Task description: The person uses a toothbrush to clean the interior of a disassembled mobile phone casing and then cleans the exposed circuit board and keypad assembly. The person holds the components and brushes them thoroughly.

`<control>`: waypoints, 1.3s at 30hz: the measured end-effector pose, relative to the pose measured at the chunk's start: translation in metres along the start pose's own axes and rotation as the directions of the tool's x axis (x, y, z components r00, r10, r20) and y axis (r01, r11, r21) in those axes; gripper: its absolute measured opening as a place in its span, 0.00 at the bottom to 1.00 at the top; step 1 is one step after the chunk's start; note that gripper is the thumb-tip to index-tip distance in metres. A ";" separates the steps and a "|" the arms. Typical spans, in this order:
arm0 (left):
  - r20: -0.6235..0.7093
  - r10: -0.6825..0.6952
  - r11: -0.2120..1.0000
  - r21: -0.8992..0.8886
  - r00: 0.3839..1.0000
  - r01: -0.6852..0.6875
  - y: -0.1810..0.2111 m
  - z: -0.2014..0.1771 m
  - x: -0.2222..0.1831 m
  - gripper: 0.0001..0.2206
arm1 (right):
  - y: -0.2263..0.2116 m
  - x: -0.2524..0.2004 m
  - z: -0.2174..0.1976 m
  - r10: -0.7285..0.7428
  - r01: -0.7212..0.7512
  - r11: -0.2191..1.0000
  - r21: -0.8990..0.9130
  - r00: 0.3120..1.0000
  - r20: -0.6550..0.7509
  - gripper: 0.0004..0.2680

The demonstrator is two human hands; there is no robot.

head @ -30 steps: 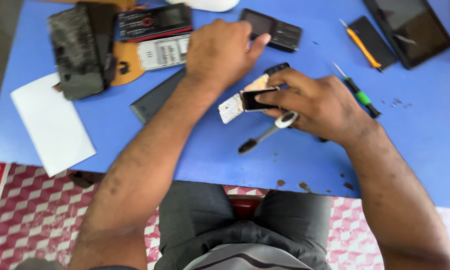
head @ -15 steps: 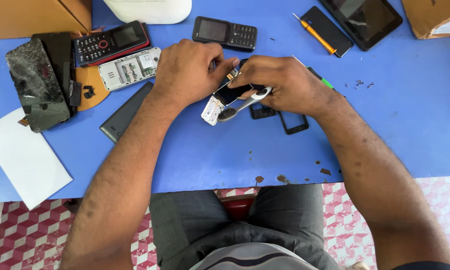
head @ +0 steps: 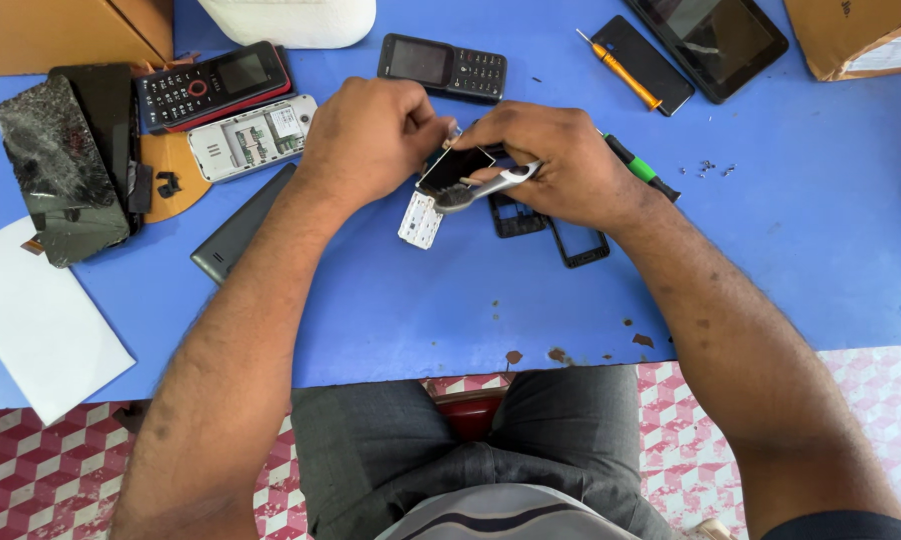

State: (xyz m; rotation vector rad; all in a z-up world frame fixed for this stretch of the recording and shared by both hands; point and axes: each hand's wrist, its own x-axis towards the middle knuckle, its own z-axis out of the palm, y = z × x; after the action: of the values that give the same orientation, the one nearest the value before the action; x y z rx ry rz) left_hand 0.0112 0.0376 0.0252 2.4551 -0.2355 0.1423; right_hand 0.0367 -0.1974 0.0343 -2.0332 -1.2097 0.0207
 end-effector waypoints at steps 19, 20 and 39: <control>0.058 -0.292 0.494 -0.846 0.955 0.202 0.010 0.019 0.003 0.10 | -0.010 -0.001 -0.001 -0.293 0.274 0.953 -0.128 0.941 -0.166 0.20; 0.066 -0.258 0.489 -0.851 0.964 0.190 0.011 0.020 0.003 0.09 | -0.009 -0.001 -0.003 -0.270 0.243 0.957 -0.158 0.945 -0.185 0.19; 0.125 -0.015 0.347 -0.930 0.992 0.122 0.016 0.019 -0.002 0.10 | 0.030 -0.009 -0.042 -0.017 -0.055 0.935 -0.350 0.980 -0.200 0.04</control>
State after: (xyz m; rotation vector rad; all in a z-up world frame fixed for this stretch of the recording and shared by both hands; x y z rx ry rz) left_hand 0.0064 0.0139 0.0195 1.2585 -0.1739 -0.1385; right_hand 0.0700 -0.2370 0.0431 -2.2906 -1.1262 -0.4134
